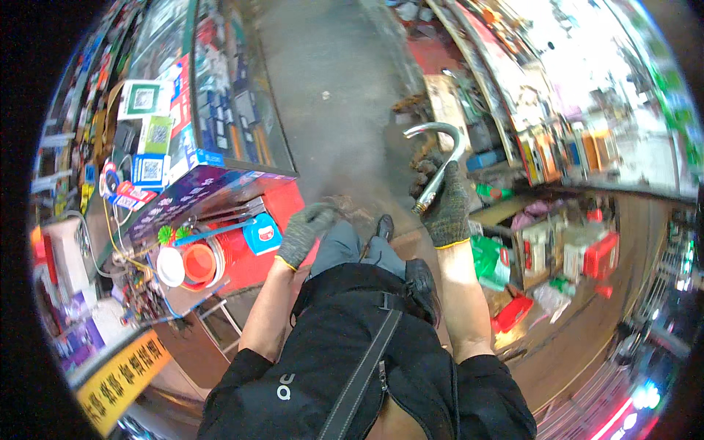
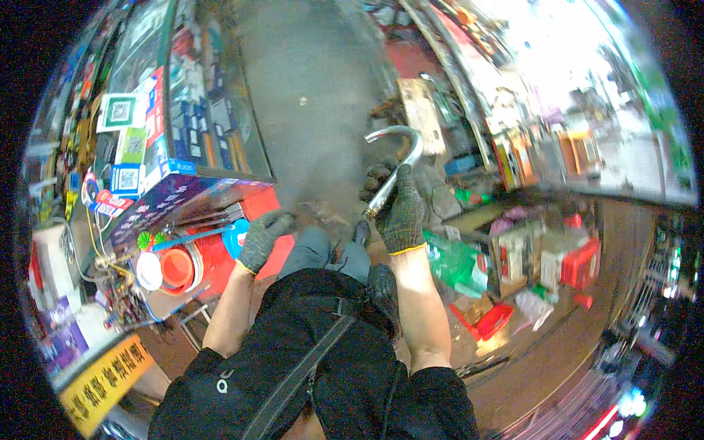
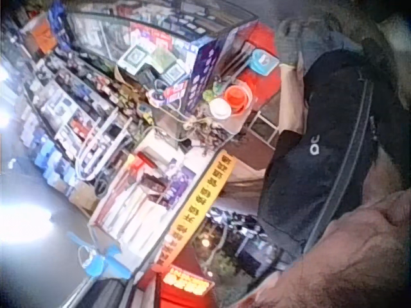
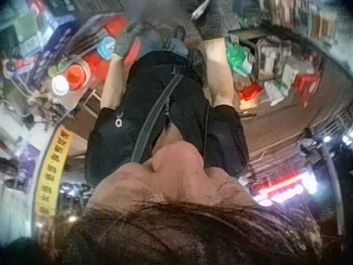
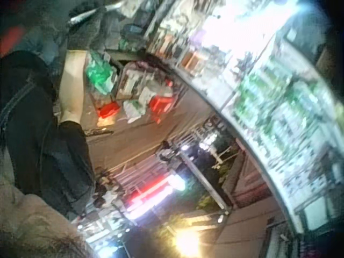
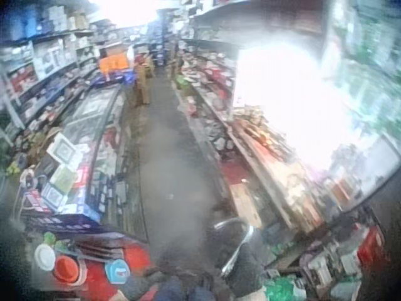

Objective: The person moves a wire basket and a child's ride-on toy to clear space, then retrieves a curved metal hook and a metal rod. They use the rod to tap the hook, then place the hook on a workbench and file it. Finally, they hammer the hook repeatedly on the floor to straighten or shape it.

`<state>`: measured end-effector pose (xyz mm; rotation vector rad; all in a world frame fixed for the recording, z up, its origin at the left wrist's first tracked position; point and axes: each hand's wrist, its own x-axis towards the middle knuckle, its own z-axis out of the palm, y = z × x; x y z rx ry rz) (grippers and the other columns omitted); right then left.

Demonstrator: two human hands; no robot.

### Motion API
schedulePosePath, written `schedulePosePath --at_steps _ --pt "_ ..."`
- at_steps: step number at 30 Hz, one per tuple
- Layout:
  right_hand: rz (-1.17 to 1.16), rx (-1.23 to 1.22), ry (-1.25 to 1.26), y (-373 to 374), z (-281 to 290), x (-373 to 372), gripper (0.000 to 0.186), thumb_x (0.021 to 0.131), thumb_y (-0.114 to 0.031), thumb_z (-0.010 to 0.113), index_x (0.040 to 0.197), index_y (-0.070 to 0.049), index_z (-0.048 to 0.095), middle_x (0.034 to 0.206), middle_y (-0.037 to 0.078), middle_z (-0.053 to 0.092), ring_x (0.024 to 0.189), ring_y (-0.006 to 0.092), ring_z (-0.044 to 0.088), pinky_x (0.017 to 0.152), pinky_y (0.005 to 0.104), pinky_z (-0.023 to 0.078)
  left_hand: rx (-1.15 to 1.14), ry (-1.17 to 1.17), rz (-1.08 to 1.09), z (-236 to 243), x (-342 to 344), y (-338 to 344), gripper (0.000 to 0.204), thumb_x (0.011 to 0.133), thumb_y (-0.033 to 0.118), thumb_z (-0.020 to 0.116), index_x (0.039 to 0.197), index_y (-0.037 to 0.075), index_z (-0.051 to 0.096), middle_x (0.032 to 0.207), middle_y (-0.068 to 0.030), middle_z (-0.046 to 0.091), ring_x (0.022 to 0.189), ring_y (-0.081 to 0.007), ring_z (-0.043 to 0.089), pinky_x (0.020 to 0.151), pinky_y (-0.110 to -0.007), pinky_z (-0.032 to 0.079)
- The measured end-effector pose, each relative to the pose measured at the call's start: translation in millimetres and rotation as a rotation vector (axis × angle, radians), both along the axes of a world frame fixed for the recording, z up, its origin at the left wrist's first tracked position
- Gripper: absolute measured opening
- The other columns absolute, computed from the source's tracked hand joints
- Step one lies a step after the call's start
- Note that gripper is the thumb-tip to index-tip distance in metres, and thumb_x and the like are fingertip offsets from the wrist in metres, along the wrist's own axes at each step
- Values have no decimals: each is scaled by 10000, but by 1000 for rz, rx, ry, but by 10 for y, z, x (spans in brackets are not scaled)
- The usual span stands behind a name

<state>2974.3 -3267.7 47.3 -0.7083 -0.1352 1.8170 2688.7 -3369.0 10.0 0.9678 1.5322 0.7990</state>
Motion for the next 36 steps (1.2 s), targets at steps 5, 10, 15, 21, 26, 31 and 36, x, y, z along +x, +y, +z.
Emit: schedulePosePath --at_steps 5,10,15,21,26,31,36 --pt "120 -82 13 940 99 -778 341 1026 -375 585 1173 -68 583 963 81 630 862 238 594 828 413 522 132 84 4 866 309 934 344 895 158 748 1197 11 676 1139 -132 706 1005 -201 689 901 -349 549" --pt "131 114 137 1766 229 -1605 291 1014 -336 620 1155 -82 601 1006 90 633 923 253 605 861 432 521 537 203 28 909 -208 1943 387 876 129 778 1229 31 652 1066 -123 714 958 -195 704 844 -321 566" --pt "145 136 35 2398 520 -2289 400 989 -391 641 1227 -72 603 1083 92 651 993 262 620 882 422 529 530 57 186 1017 -1000 2686 353 919 104 743 1246 21 639 1073 -93 718 959 -167 695 869 -310 559" --pt "291 262 -27 3144 772 -2886 324 966 -296 696 1176 -54 649 1080 99 676 977 250 650 840 402 538 517 -54 273 1270 -1697 3326 352 948 50 696 1288 15 614 1119 -90 709 1013 -151 673 921 -306 545" --pt "333 217 5 3723 873 -3431 399 949 -320 713 1219 -36 638 1070 111 675 917 255 655 760 392 553 476 -92 403 1397 -2127 3800 328 961 69 677 1277 5 613 1093 -88 698 1000 -156 660 906 -315 532" --pt "476 252 72 4517 896 -3820 398 948 -327 700 1217 -38 646 1013 96 674 862 243 656 731 407 562 623 -160 522 1460 -2519 4388 304 981 112 652 1254 -15 617 1031 -104 683 915 -179 642 850 -334 526" --pt "632 210 247 5339 898 -4179 374 953 -335 698 1187 -47 653 1008 86 678 862 241 660 729 398 567 616 -184 672 1541 -2738 5029 320 977 106 654 1271 -12 613 1062 -115 687 936 -186 646 848 -337 528"
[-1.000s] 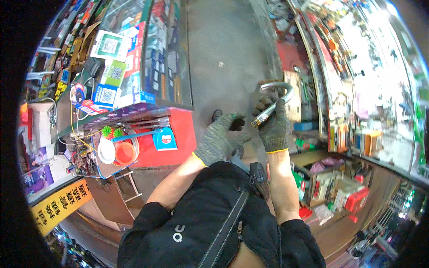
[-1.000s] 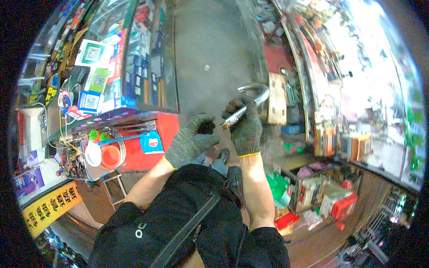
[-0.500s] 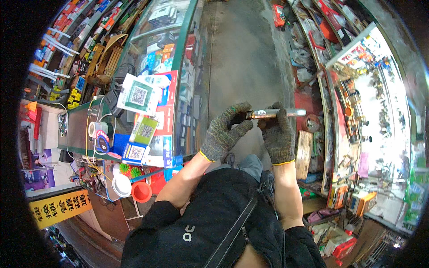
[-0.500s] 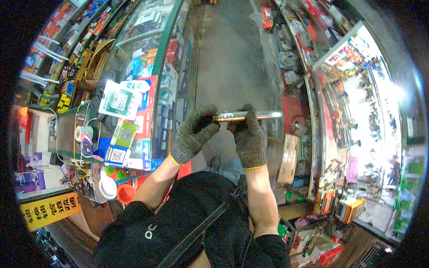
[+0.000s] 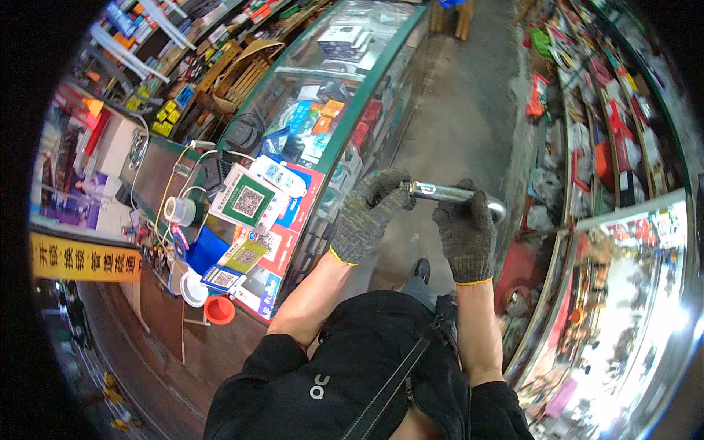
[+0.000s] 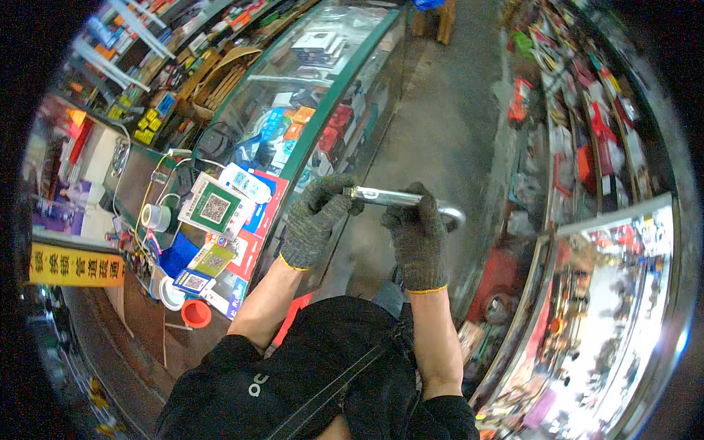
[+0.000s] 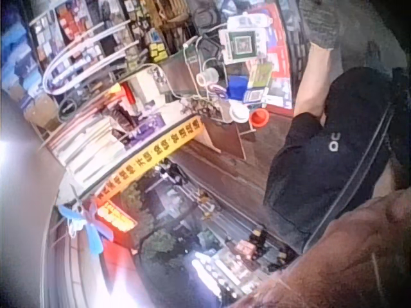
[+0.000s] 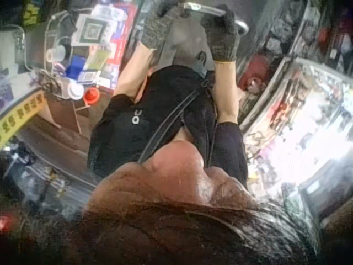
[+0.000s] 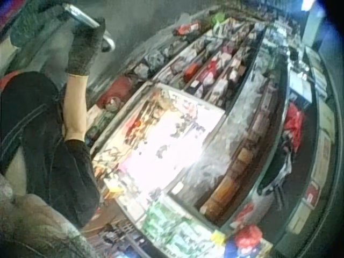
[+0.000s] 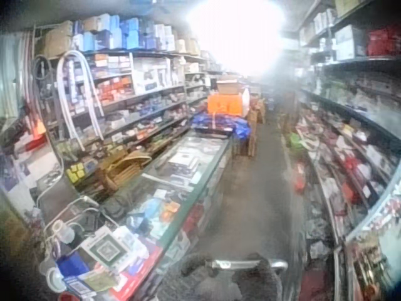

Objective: The person moves a wire basket and a child's ride-on toy to clear space, then retrieves a curved metal hook and a metal rod. They use the rod to tap the hook, then place the hook on a workbench and file it. Finally, they hammer the hook repeatedly on the floor to straighten or shape it.

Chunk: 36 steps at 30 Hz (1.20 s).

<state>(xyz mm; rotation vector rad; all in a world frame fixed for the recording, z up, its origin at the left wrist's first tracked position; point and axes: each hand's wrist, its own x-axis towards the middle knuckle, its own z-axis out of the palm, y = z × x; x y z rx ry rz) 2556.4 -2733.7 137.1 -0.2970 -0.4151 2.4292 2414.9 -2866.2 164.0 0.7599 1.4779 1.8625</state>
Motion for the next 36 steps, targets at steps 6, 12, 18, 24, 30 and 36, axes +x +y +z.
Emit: schedulePosePath --at_steps 6,12,18,24,30,36 --pt "106 -114 -17 739 97 -260 342 977 -303 677 1176 -25 657 1135 134 689 979 279 677 774 435 594 97 -33 103 143 -74 620 404 930 78 713 1313 3 610 1141 -116 678 993 -190 651 913 -356 525" --pt "229 -223 -29 1009 54 -597 340 975 -333 677 1140 -36 680 1066 122 706 915 244 688 737 360 593 -12 274 206 205 -241 905 433 855 61 780 1274 47 668 1189 -56 672 1047 -164 635 925 -329 519" --pt "423 394 -498 1050 190 -545 270 950 -230 718 1126 -29 677 1026 85 702 880 178 663 778 291 560 12 175 254 380 -435 907 387 826 68 799 1201 41 710 1128 -57 683 1039 -163 633 926 -327 512" --pt "-111 1562 -833 1066 277 -616 456 849 -118 769 1272 -13 635 1142 132 685 922 214 653 841 331 534 -79 313 242 543 -637 746 335 852 99 792 1174 45 715 1096 -33 693 994 -131 636 899 -308 520" --pt "104 1569 -778 1048 263 -688 508 886 -103 721 1366 -34 570 1066 125 657 815 171 629 719 322 524 -2 -42 141 540 -730 662 377 941 297 732 1207 33 694 1060 -35 669 979 -137 618 871 -315 522" --pt "413 1151 -820 940 410 -582 457 921 -136 684 1354 -33 577 854 41 631 679 116 598 616 287 502 121 -24 103 542 -792 579 623 944 551 650 1285 30 633 1102 -57 644 1004 -150 593 867 -340 522"
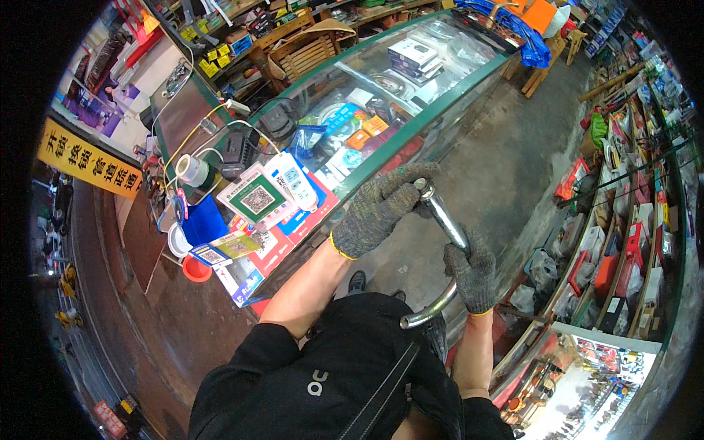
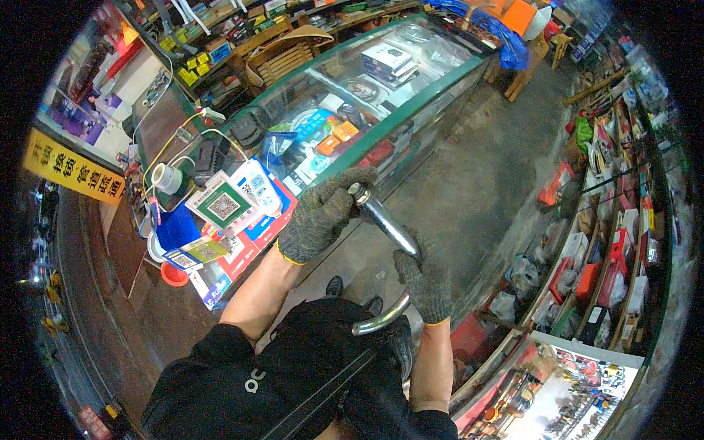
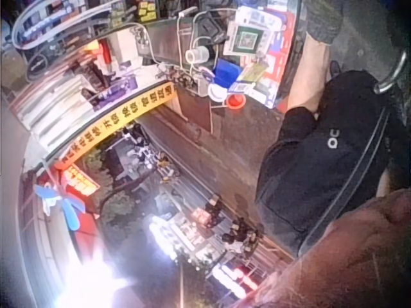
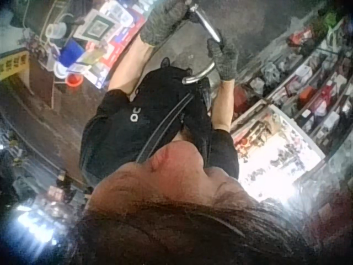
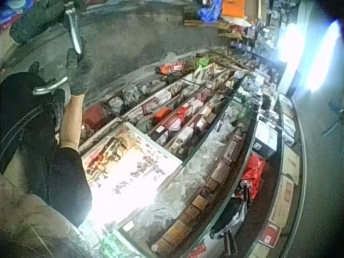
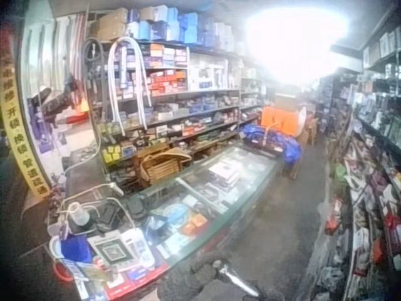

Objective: The person moves a wire basket and a child's ride-on toy to clear space, then retrieves a curved metal hook and a metal rod. They use the rod to tap the hook, then place the hook on a workbench and file it. Finally, they hammer the hook repeatedly on the floor to straighten or shape it.

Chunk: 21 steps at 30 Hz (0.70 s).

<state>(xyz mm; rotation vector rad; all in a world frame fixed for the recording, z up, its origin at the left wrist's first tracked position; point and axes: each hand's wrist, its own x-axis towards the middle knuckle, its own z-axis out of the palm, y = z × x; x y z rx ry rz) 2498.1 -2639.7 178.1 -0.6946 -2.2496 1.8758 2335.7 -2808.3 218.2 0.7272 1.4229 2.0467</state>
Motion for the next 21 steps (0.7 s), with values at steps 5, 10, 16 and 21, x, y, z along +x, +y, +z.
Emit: schedulePosePath --at_steps 5,10,16,21 --pt "30 -41 -32 -72 165 -21 382 886 -91 664 1258 -8 638 740 35 600 593 106 579 536 270 478 -69 119 84 10 -12 -60 566 963 517 638 1227 17 650 1105 -72 654 1008 -159 593 899 -329 490" --pt "78 -126 -69 -122 238 -16 352 897 -188 655 1196 -3 668 709 29 592 564 110 571 513 268 466 -1 82 107 -46 0 -89 577 961 532 633 1177 -2 655 1085 -89 673 993 -176 603 906 -321 470" --pt "244 -345 -40 -97 197 -54 462 929 -358 682 1235 -14 637 714 17 578 571 99 553 524 261 461 -9 38 93 -60 -16 -128 604 946 560 639 1165 -3 652 1039 -92 682 959 -175 610 864 -312 480" --pt "301 -646 3 -133 96 -103 526 930 -412 695 1216 23 631 695 -5 552 565 79 515 503 251 418 52 111 97 -34 28 -80 480 965 434 668 1167 -1 649 985 -78 688 863 -179 635 789 -309 520"
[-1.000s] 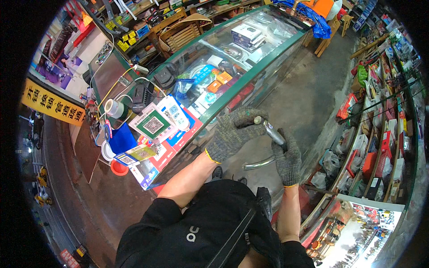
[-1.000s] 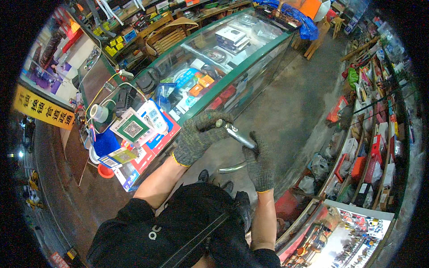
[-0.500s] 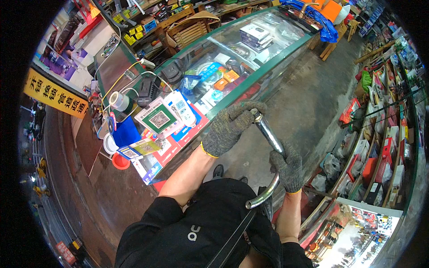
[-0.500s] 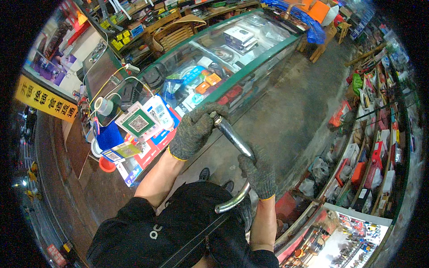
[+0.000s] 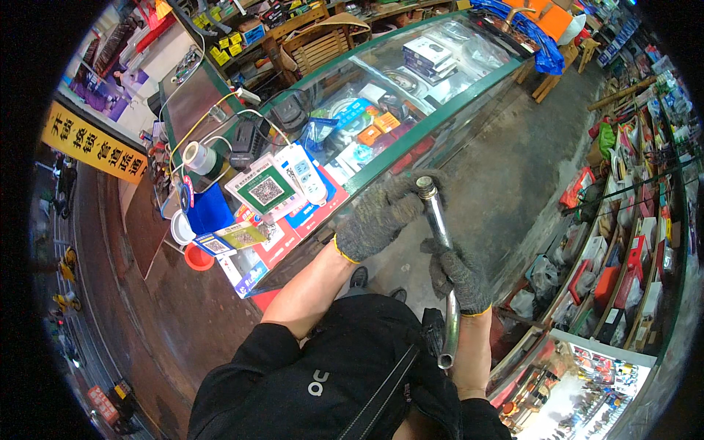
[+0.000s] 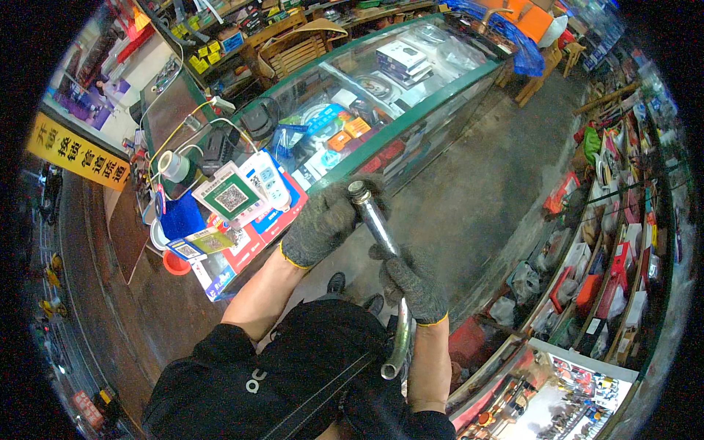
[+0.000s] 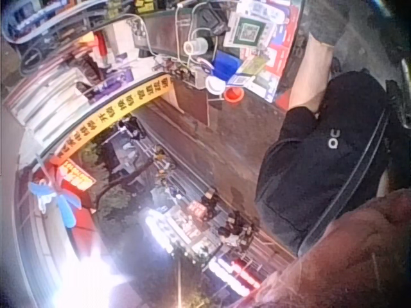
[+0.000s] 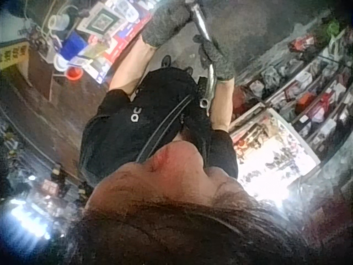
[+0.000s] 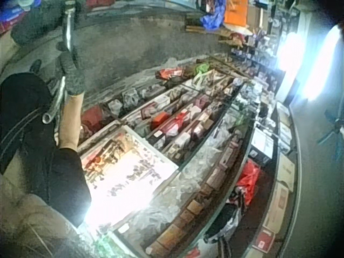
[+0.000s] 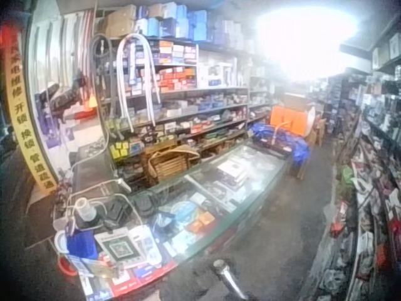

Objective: The person moves a wire basket and a child's ride-on toy to clear space, then retrieves a curved metal hook and a metal rod. They use the rod to tap the hook, then place the hook on a workbench and file it. Finally, they hammer the hook repeatedly on the floor to straighten or shape it.

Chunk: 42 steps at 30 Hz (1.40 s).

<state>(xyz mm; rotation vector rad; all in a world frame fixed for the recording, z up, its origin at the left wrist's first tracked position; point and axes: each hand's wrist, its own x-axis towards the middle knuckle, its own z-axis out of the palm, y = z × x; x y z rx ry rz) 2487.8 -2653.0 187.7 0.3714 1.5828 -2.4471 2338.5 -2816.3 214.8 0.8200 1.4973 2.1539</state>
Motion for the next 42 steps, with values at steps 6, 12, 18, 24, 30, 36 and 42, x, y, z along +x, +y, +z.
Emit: schedulePosePath --at_steps 6,12,18,24,30,36,42 --pt "17 -139 -71 -203 -177 -102 463 981 -383 628 1146 48 653 679 -8 547 529 83 485 479 263 377 -222 -152 -176 -4 152 -42 323 973 283 670 1167 25 659 958 -55 694 851 -128 643 704 -295 531" --pt "55 -294 -61 -270 -228 -126 412 989 -336 594 1141 42 656 763 93 658 607 184 624 521 302 471 -379 -196 -39 -9 170 -51 310 964 332 686 1102 54 683 858 0 658 739 -110 607 642 -278 514" --pt "98 -178 -10 -246 -480 -64 392 993 -288 571 1188 44 646 972 169 708 822 251 697 709 346 553 -425 -87 87 18 172 -184 268 969 285 687 1077 40 680 805 -10 638 708 -101 596 624 -283 507" --pt "-106 -359 -132 -205 -947 51 552 972 -422 602 1276 39 598 1195 203 673 1075 332 654 972 468 517 -348 -165 293 -112 289 -367 233 963 232 700 1062 24 671 762 -10 619 668 -97 590 594 -280 499" --pt "-191 -651 186 52 -896 332 679 968 -554 544 1338 14 586 1221 191 656 1118 388 621 1072 592 413 -601 21 627 -318 560 -478 306 947 285 718 1092 22 659 754 -14 614 643 -92 592 579 -285 500" --pt "-206 -600 82 -104 -822 405 339 998 -333 580 1168 -56 676 1047 121 706 950 287 657 942 488 490 -705 16 869 -305 1031 -480 346 908 345 744 1017 27 663 676 -46 622 614 -107 602 572 -324 502" --pt "-129 -783 -109 -430 -878 485 209 1014 -307 569 959 -114 626 675 -8 482 608 171 447 734 386 427 -819 125 1092 -146 1481 -598 357 876 360 771 943 27 662 735 -159 648 645 -282 636 593 -411 489"
